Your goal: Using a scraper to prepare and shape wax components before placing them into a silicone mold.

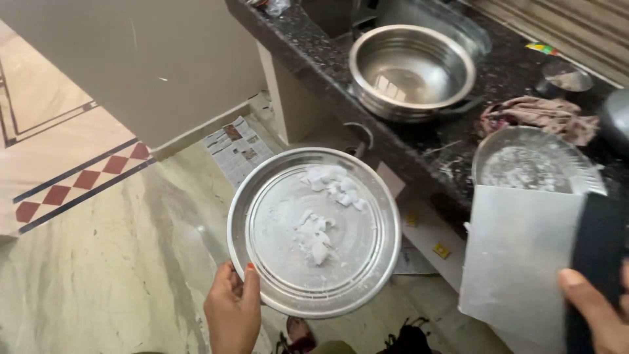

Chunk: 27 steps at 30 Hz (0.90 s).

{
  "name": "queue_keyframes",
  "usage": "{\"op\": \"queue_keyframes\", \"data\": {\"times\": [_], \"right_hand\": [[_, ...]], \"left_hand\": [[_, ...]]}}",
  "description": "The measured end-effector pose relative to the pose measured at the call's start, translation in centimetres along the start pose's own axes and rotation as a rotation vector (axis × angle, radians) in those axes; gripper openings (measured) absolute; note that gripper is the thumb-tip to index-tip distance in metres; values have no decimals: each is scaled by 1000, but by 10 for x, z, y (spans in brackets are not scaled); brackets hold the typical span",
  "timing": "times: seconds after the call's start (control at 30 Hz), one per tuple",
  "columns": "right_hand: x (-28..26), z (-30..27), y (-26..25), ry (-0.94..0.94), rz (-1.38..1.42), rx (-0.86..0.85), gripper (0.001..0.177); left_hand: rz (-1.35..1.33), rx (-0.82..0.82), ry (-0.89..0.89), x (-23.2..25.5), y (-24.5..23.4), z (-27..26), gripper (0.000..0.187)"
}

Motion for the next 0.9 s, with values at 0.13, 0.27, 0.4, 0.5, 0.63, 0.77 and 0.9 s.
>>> {"op": "queue_keyframes", "data": {"times": [0.13, 0.27, 0.4, 0.5, 0.63, 0.77, 0.9], "right_hand": [[-44, 15, 170, 121, 46, -182, 38], [-62, -1, 301, 392, -445, -568, 42], [-59, -8, 398, -479, -233, -712, 43], [-14, -6, 451, -495, -211, -800, 37], [25, 19, 491, -464, -232, -807, 39], [48, 57, 523, -315, -222, -818, 42], [69, 63, 562, -118, -261, -817, 43]], "left_hand": [[118, 112, 27, -43, -20, 57, 22], [137, 108, -47, -91, -5, 111, 20], [200, 84, -94, -128, 18, 153, 20], [207, 99, -124, -155, 35, 178, 20], [291, 77, -168, -198, 58, 226, 22], [377, 57, -201, -239, 80, 260, 26], [308, 56, -142, -258, 96, 295, 26]]}}
Point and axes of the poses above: each hand's wrist, its own z-axis towards the middle knuckle, its own y-axis out of the palm, x = y × z, the point moved 4 cm from there along z, towards the middle knuckle
